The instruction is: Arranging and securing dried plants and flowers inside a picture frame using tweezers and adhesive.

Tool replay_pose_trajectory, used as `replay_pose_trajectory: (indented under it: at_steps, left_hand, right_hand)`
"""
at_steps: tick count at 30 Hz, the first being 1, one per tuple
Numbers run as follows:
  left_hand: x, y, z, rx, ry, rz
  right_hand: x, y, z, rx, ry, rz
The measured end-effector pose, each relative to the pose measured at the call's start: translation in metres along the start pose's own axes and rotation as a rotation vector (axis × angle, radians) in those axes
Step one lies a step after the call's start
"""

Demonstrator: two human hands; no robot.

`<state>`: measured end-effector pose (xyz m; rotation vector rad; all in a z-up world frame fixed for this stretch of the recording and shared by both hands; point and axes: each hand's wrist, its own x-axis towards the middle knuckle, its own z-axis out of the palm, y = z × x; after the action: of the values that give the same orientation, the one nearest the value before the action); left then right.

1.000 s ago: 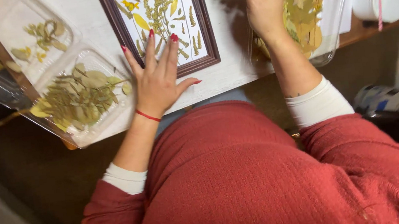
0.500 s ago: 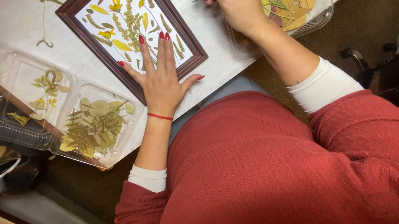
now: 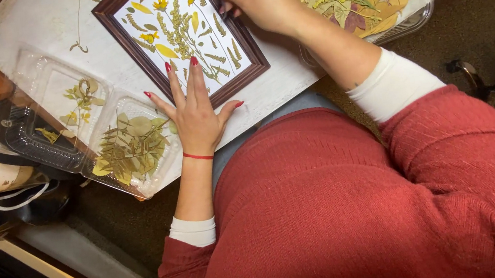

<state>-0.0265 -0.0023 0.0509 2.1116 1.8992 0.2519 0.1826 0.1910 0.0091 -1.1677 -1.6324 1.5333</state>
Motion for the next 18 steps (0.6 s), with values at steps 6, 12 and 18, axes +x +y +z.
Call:
replay_pose_trajectory:
  at_steps: [6,12,18]
  left_hand:
    - [0.019,0.010,-0.002,0.013,-0.056,0.004]
    - [0.030,0.011,-0.002,0.033,-0.110,-0.009]
    - [0.035,0.008,0.005,0.066,-0.174,-0.011]
  right_hand:
    - [0.014,-0.008,0.029,0.047,-0.113,0.010]
    - [0.008,0.006,0.017,0.009,-0.061,0.013]
    - [0.001,-0.006,0.006,-0.124,0.007,0.035]
